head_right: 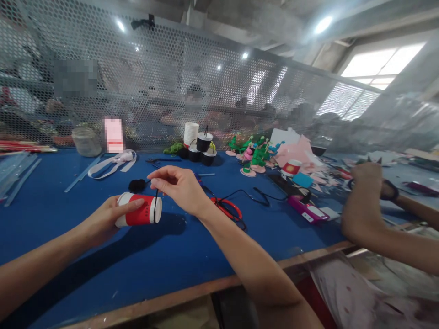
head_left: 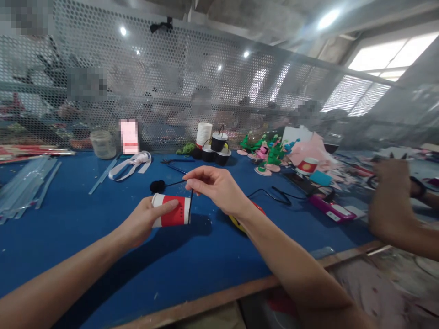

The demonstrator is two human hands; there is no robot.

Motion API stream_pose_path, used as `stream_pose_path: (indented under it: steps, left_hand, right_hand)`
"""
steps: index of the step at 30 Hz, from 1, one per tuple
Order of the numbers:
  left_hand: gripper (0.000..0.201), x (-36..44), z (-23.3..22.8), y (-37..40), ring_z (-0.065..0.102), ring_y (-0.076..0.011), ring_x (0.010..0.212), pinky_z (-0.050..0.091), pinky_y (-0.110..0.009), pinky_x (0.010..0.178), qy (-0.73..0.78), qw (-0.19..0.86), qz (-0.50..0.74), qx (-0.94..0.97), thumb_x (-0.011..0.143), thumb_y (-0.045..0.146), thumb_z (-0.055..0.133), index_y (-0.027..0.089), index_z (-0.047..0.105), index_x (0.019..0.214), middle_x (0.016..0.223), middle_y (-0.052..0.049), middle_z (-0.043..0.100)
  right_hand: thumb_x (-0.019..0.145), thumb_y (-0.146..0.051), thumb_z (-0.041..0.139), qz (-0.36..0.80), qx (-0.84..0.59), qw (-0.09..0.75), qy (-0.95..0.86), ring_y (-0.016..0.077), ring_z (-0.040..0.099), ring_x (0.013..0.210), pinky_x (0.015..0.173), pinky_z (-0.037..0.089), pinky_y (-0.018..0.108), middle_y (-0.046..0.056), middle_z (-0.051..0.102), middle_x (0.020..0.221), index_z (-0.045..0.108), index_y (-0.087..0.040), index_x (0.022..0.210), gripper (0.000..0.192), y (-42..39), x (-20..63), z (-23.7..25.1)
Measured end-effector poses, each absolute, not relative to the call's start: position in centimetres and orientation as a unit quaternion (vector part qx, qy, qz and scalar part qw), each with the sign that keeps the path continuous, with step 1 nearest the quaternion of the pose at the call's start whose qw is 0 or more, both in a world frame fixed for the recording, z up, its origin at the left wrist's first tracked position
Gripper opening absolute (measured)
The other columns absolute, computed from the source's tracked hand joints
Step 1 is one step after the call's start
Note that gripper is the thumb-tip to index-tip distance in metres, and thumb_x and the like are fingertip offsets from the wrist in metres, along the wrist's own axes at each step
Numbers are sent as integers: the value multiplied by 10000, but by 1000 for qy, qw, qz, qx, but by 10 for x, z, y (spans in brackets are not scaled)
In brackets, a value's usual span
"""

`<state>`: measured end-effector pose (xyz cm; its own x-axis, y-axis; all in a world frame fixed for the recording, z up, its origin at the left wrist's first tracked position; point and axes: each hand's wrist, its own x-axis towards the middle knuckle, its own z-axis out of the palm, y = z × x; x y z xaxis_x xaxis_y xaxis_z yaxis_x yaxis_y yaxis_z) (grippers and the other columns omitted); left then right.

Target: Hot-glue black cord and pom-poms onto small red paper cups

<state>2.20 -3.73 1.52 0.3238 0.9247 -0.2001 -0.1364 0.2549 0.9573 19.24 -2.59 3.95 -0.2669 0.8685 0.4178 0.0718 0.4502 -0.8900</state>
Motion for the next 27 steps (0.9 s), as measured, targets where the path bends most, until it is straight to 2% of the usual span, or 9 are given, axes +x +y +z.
stream_pose_path:
  steps: [27]
  left_hand:
    - [162,25,7,-41,489,-74,436,360,-177,453,427,674,381,467,607,263,704,135,609,577,498,22,609]
  right_hand:
    - [704,-183,608,398,-343,530,-666,69,548,569,559,457,210,-13,633,659,630,-160,763,67,-27,180,35]
